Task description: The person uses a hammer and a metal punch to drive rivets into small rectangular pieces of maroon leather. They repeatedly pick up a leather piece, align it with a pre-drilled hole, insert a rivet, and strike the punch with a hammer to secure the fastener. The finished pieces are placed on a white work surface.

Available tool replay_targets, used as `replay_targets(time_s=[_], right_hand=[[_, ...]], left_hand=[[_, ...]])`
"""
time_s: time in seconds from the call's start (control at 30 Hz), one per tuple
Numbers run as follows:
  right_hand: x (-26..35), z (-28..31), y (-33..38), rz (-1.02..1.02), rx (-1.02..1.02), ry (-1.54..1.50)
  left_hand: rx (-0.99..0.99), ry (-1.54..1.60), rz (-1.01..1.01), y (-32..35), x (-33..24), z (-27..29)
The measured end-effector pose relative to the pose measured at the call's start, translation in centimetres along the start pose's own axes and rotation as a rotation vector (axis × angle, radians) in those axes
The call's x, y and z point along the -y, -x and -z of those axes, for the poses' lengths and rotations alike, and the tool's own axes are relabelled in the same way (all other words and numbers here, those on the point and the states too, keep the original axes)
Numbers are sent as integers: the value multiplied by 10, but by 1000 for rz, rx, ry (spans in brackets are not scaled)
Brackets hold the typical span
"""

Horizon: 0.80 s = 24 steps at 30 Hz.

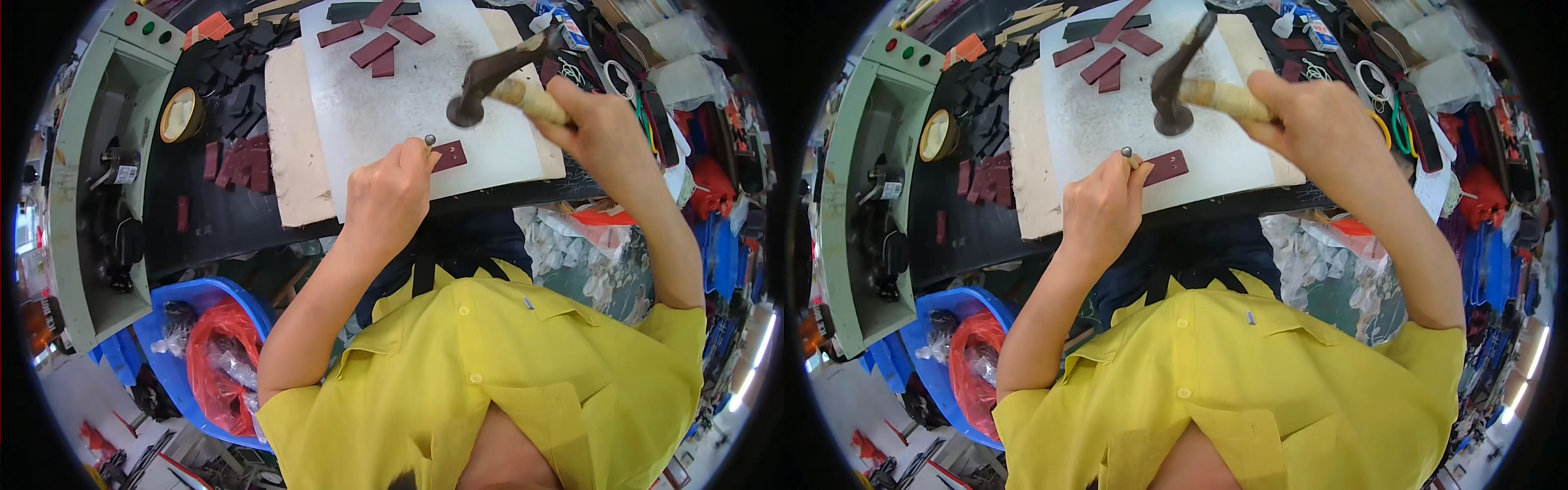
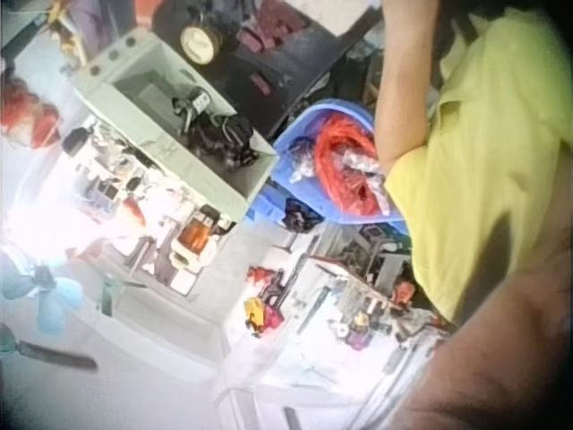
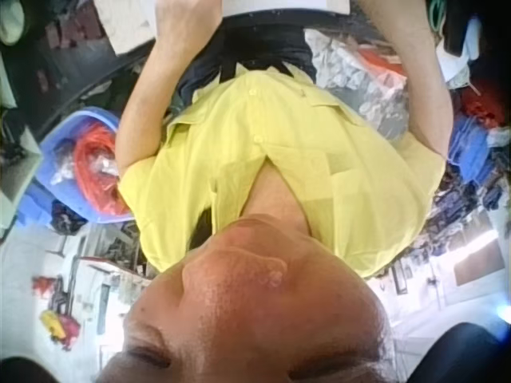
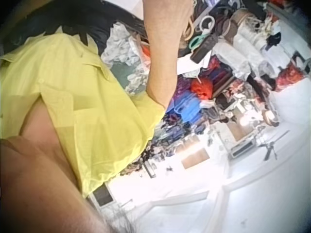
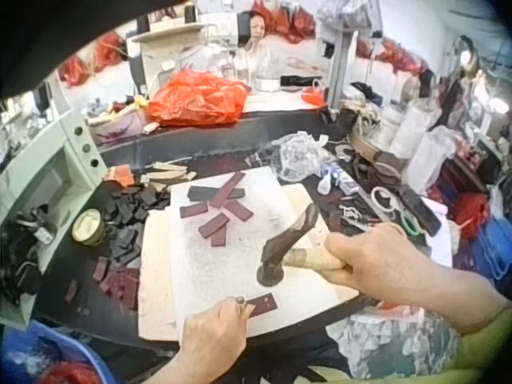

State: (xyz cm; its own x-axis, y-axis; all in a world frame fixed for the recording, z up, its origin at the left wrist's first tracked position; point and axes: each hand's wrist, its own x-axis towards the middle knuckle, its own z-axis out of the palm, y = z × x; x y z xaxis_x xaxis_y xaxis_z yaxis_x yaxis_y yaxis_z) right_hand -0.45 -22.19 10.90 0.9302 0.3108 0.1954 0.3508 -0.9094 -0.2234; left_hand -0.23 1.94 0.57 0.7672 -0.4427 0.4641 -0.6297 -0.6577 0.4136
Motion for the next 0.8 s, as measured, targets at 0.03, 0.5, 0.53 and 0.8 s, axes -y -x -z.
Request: replay_targets(time_s=[0.03, 0.5, 0.53, 0.8], right_hand=[[-4, -11, 6, 13, 27, -41], [-5, -48, 24, 148, 134, 88], [-5, -48, 25, 150, 132, 79], [-4, -45, 24, 143, 149, 55]], left_hand=[[5, -6, 11, 1, -1, 0], [-139, 412, 238, 3, 12, -2], [-187, 572, 303, 1, 15, -2], [-68, 535, 324, -2, 20, -5]])
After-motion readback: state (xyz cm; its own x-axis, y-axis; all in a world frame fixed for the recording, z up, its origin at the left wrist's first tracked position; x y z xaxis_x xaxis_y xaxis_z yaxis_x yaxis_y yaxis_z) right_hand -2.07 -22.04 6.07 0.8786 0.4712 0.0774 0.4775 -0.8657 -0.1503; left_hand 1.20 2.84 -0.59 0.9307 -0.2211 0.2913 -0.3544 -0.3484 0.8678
